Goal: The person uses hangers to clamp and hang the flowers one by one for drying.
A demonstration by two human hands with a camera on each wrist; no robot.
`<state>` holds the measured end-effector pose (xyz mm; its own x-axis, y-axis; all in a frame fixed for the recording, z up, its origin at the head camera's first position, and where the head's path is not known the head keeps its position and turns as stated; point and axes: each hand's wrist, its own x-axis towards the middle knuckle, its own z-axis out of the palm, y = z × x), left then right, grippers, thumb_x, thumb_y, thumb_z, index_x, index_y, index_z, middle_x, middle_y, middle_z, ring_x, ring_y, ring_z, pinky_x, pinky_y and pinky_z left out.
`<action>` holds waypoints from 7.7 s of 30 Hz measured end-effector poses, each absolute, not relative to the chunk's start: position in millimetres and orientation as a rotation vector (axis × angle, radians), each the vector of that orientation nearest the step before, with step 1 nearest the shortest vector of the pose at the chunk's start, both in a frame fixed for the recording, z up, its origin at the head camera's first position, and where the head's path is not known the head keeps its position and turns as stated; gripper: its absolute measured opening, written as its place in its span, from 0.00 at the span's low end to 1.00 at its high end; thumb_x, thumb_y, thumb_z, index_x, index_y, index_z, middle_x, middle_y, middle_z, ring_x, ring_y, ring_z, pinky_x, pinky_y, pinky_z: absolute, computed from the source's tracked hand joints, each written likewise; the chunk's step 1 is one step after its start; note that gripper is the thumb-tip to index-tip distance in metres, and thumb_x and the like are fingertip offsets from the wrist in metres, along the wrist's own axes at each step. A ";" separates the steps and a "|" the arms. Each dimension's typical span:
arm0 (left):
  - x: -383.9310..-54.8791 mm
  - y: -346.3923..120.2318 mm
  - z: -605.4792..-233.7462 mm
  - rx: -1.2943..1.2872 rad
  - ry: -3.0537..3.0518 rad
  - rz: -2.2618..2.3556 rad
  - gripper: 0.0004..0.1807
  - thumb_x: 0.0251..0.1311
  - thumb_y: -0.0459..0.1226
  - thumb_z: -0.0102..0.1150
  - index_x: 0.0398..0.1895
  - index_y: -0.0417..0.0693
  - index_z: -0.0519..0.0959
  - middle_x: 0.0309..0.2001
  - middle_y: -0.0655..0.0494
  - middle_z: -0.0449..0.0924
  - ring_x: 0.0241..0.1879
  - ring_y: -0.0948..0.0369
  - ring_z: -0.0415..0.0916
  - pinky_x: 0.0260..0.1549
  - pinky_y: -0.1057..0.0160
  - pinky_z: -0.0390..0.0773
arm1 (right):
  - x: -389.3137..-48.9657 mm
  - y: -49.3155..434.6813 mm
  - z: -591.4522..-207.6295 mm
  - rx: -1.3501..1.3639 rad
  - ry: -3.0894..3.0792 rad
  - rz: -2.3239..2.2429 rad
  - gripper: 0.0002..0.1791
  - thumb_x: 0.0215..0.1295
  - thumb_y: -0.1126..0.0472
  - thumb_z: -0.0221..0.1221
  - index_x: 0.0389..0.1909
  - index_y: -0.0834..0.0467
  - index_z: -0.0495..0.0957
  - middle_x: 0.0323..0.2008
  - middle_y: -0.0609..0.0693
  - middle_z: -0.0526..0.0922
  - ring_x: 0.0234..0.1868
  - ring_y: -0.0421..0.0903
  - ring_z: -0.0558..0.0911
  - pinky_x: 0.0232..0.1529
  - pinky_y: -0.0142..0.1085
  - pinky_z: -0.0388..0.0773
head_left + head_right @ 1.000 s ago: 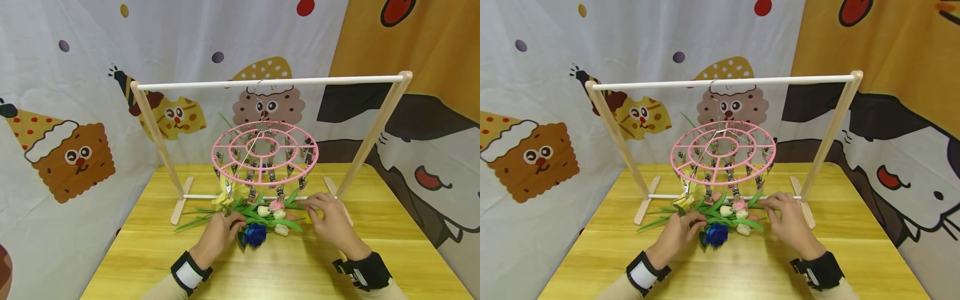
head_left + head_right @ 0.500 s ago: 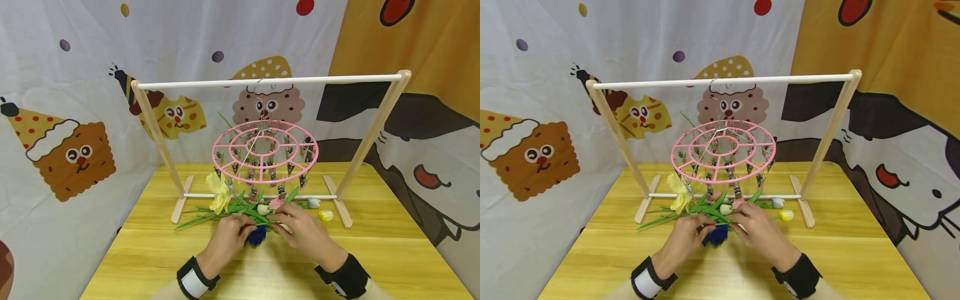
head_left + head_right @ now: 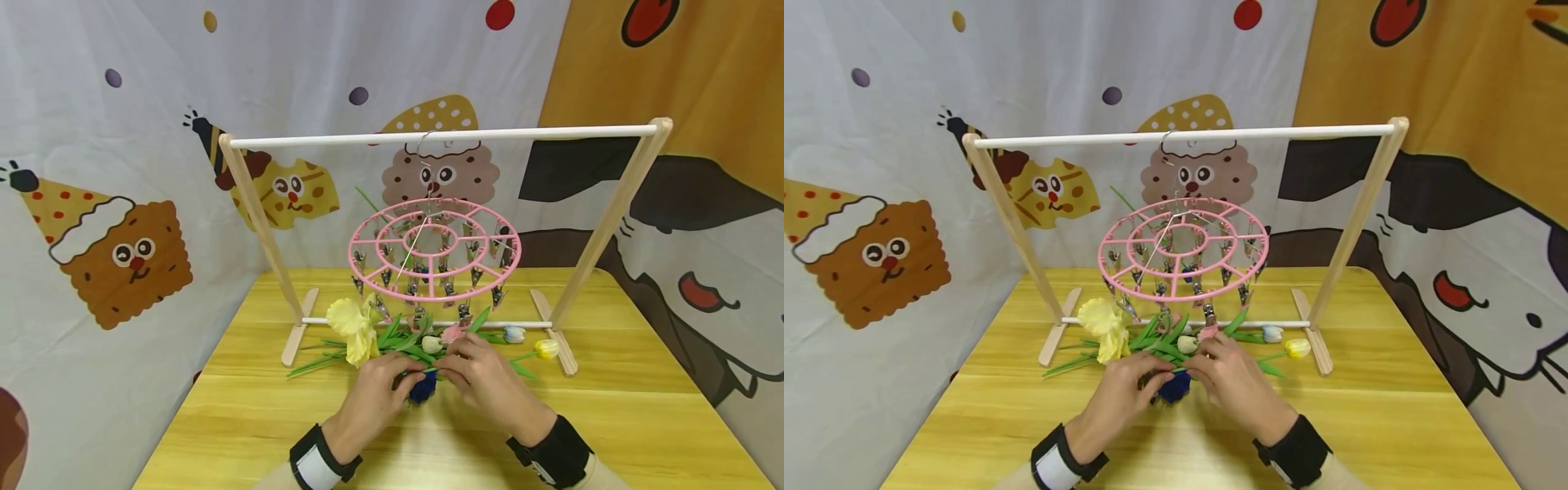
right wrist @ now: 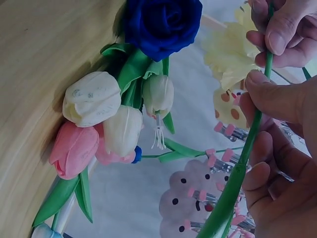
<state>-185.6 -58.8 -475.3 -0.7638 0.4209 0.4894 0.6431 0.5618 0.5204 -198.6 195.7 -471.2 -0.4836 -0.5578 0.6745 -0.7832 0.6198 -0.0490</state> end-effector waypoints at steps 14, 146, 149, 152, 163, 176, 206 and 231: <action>-184.9 -96.9 -436.6 -0.869 -2.125 -1.032 0.03 0.76 0.32 0.78 0.46 0.49 0.93 0.36 0.58 0.92 0.31 0.69 0.85 0.29 0.71 0.87 | -200.1 210.4 -461.0 0.955 -2.170 0.547 0.14 0.59 0.73 0.84 0.43 0.55 0.97 0.40 0.47 0.90 0.43 0.44 0.86 0.45 0.39 0.89; -207.9 -75.3 -402.3 -0.467 -2.239 -1.592 0.05 0.80 0.35 0.74 0.53 0.48 0.90 0.47 0.50 0.96 0.39 0.63 0.90 0.37 0.66 0.90 | -175.5 152.1 -422.5 0.771 -1.786 1.508 0.19 0.68 0.84 0.73 0.52 0.63 0.91 0.44 0.63 0.95 0.46 0.34 0.97 0.34 0.26 0.88; -206.7 -74.4 -401.6 -0.466 -2.227 -1.593 0.03 0.81 0.32 0.73 0.51 0.46 0.90 0.48 0.50 0.96 0.41 0.55 0.92 0.39 0.68 0.88 | -176.5 151.7 -424.5 0.766 -1.785 1.498 0.19 0.69 0.83 0.73 0.53 0.63 0.91 0.44 0.62 0.96 0.45 0.36 0.97 0.33 0.27 0.87; -205.8 -73.7 -402.1 -0.465 -2.205 -1.609 0.04 0.82 0.30 0.70 0.50 0.46 0.90 0.49 0.48 0.95 0.43 0.50 0.93 0.41 0.67 0.88 | -177.2 151.0 -426.4 0.754 -1.786 1.486 0.18 0.69 0.82 0.74 0.53 0.62 0.91 0.43 0.61 0.96 0.42 0.38 0.97 0.35 0.29 0.88; -202.2 -69.8 -402.5 -0.475 -2.108 -1.686 0.05 0.79 0.29 0.72 0.41 0.46 0.90 0.44 0.47 0.96 0.40 0.53 0.94 0.43 0.65 0.92 | -178.2 151.2 -427.1 0.680 -1.830 1.502 0.17 0.68 0.80 0.76 0.50 0.60 0.93 0.40 0.59 0.97 0.41 0.35 0.96 0.37 0.28 0.90; -202.0 -61.8 -403.0 -0.474 -2.115 -1.728 0.09 0.77 0.23 0.70 0.41 0.46 0.90 0.44 0.47 0.96 0.41 0.57 0.94 0.44 0.66 0.93 | -180.1 149.4 -428.2 0.696 -1.817 1.578 0.15 0.69 0.81 0.74 0.50 0.62 0.94 0.40 0.62 0.97 0.41 0.36 0.97 0.40 0.29 0.93; -199.3 -65.1 -403.8 -0.486 -2.199 -1.758 0.09 0.82 0.36 0.71 0.59 0.46 0.91 0.52 0.46 0.94 0.49 0.51 0.93 0.49 0.63 0.94 | -178.5 146.9 -428.7 0.680 -1.872 1.626 0.17 0.72 0.78 0.74 0.57 0.61 0.93 0.51 0.64 0.97 0.47 0.36 0.97 0.50 0.34 0.96; -215.7 -79.8 -409.3 -0.482 -2.154 -1.758 0.15 0.84 0.34 0.70 0.68 0.46 0.87 0.61 0.43 0.94 0.57 0.50 0.94 0.57 0.65 0.93 | -174.2 169.6 -447.3 0.697 -2.062 1.491 0.12 0.75 0.73 0.75 0.53 0.57 0.94 0.45 0.54 0.98 0.41 0.36 0.95 0.39 0.30 0.92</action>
